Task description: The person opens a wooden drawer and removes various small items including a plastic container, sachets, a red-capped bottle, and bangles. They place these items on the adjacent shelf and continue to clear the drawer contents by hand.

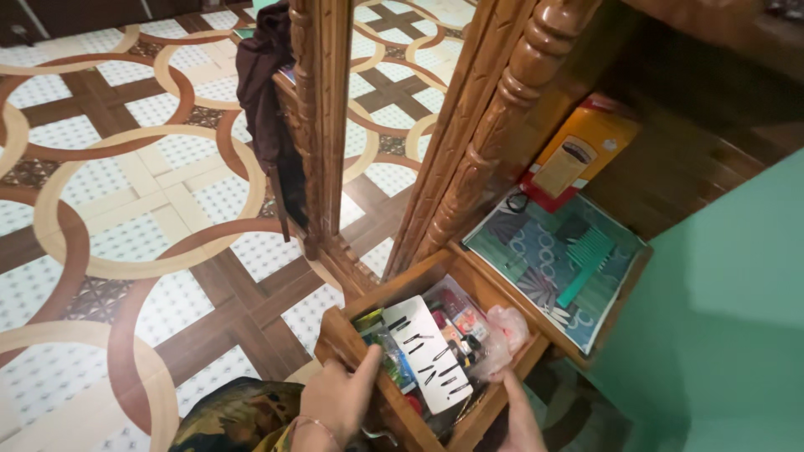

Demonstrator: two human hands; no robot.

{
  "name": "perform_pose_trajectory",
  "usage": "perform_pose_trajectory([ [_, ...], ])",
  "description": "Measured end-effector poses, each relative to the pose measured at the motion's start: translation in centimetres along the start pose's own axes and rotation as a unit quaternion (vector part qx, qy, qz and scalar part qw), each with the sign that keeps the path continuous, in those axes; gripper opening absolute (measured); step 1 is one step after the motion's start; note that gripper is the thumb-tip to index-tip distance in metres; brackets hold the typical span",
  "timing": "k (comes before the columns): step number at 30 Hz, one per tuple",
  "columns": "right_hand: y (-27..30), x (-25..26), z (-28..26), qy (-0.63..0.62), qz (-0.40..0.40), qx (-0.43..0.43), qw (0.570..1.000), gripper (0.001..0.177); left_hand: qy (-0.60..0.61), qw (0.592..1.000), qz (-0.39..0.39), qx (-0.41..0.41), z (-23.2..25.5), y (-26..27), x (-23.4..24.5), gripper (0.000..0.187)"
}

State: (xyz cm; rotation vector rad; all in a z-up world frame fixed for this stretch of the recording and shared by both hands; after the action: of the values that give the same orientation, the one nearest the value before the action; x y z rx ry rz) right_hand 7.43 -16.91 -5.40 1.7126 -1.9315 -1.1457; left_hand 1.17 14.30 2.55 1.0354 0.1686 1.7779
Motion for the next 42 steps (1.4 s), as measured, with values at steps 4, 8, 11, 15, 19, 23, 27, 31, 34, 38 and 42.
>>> perform_pose_trajectory([
  [4,-0.3,-1.4,1.1,0.013,-0.007,0.013,1.0,0.053,-0.112,0.993,0.014,-0.023,1.5,-0.1,3.6,0.09],
  [8,-0.3,-4.1,4.3,0.045,-0.057,-0.036,0.997,0.053,-0.067,0.998,0.007,-0.011,-0.9,0.7,8.8,0.078],
  [11,0.4,-7.0,7.0,0.068,-0.109,-0.07,0.989,0.054,-0.009,1.0,0.015,0.007,-5.7,2.3,11.2,0.069],
  [15,2.8,-9.6,9.8,0.089,-0.178,-0.102,0.975,0.055,0.13,0.987,0.085,0.033,-14.5,5.5,12.6,0.062],
  [19,6.5,-6.8,8.9,0.103,-0.206,-0.093,0.969,0.058,0.028,0.969,0.147,-0.197,-16.4,11.4,15.2,0.053],
  [23,9.4,-3.3,1.0,0.105,-0.204,0.031,0.973,0.069,0.21,0.955,0.18,0.103,-22.5,16.6,17.4,0.062],
  [27,12.5,-4.0,-6.1,0.222,-0.183,0.159,0.944,0.075,0.28,0.932,0.146,0.177,-21.0,23.4,16.3,0.058],
  [31,15.4,-10.8,-5.9,0.393,-0.297,0.218,0.842,0.074,0.336,0.913,0.132,0.192,-18.9,26.0,13.7,0.062],
  [34,14.4,-14.7,-4.2,0.49,-0.339,0.236,0.768,0.064,0.354,0.903,0.121,0.209,-19.2,26.3,12.5,0.076],
  [38,12.7,-16.5,-3.9,0.472,-0.398,0.22,0.756,0.049,0.331,0.907,0.122,0.231,-21.1,26.2,12.3,0.074],
  [42,14.0,-15.1,-5.6,0.542,-0.351,0.315,0.695,0.047,0.336,0.913,0.11,0.204,-22.5,24.9,11.5,0.074],
])
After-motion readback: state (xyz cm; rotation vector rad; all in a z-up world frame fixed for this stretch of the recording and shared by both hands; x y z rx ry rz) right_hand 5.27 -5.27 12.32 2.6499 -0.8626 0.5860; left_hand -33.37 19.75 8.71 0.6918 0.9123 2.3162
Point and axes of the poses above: each hand's wrist, its own y-axis away from the middle knuckle, its own x-axis out of the back of the hand, z = x × y, the point moved 10 cm from there along -y, towards the middle knuckle, and after that the axes turned 3 degrees about y, right-handed, at the moved point
